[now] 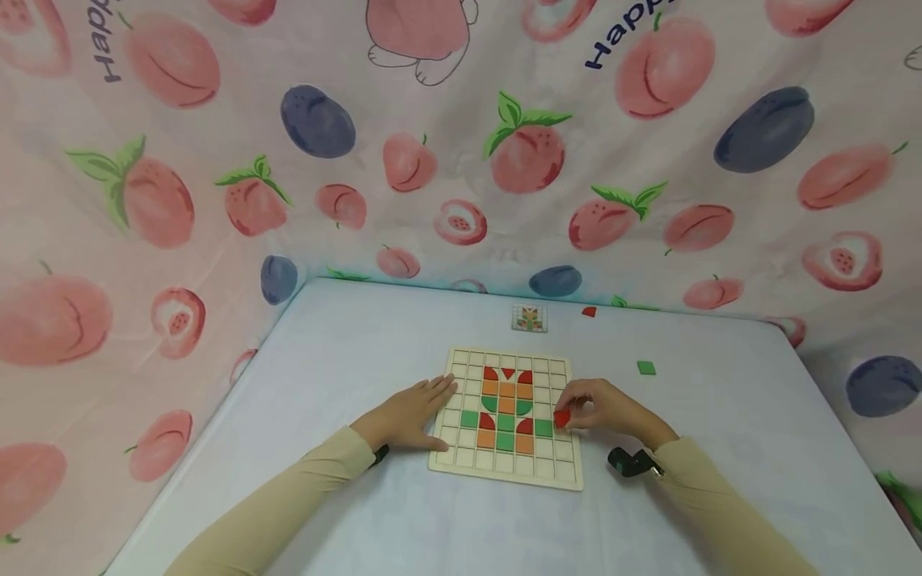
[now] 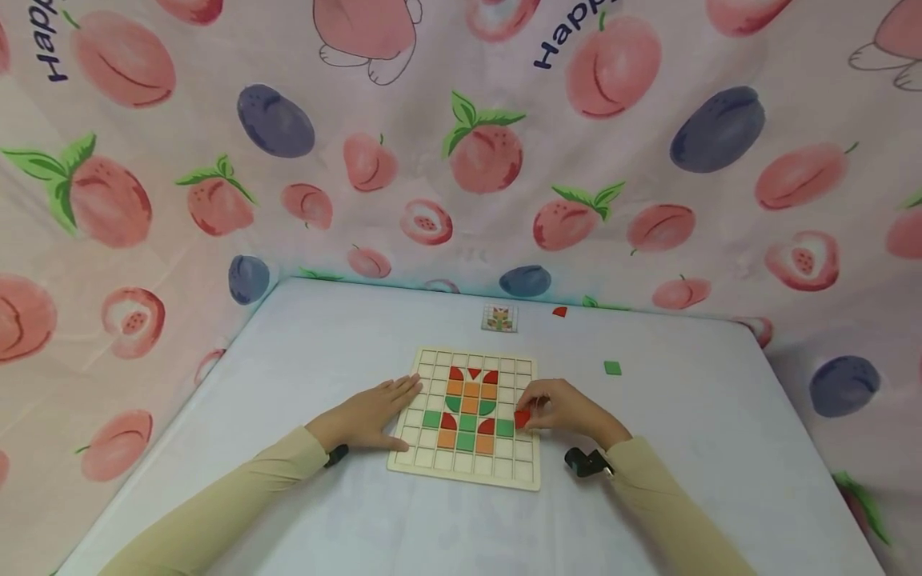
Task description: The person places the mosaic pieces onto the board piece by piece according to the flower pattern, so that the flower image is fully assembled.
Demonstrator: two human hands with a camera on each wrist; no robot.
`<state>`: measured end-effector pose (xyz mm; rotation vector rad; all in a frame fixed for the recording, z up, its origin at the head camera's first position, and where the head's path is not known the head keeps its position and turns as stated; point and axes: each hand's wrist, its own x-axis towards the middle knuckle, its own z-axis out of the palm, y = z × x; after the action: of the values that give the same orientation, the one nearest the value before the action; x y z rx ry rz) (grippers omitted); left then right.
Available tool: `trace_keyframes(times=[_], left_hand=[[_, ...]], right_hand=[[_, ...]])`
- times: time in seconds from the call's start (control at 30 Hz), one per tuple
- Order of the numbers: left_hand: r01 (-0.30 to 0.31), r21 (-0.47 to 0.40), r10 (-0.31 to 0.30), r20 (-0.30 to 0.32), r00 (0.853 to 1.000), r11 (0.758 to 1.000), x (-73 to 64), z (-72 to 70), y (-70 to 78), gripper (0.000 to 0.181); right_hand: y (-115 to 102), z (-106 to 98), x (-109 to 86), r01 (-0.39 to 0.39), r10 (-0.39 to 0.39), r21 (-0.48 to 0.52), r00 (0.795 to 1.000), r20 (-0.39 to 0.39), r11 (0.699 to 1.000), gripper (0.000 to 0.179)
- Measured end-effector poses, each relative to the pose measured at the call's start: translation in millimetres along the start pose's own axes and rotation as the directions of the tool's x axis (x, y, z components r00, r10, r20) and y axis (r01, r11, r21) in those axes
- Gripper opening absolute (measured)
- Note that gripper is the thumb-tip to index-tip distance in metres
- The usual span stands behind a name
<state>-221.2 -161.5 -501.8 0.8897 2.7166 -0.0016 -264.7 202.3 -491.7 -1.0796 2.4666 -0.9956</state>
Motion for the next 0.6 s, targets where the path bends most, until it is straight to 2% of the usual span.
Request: trace_keyframes(times=[0.27, 0.6], left_hand=[[-0.002, -0.012, 0.002, 0.001, 1.000, 1.000, 0.1, -0.8, -0.8, 0.103], [0.001, -0.012, -0.001, 0.001, 1.000, 1.000, -0.1, 0.5, -1.5, 0.102]], right_hand=[[-13, 23, -1.4, 0.005, -0.007, 0.059, 0.999, 0.034, 0.998, 0.017], [-18, 39, -1.2, 0.012, -0.011, -0.021, 0.999, 0.045, 1.000, 0.015]])
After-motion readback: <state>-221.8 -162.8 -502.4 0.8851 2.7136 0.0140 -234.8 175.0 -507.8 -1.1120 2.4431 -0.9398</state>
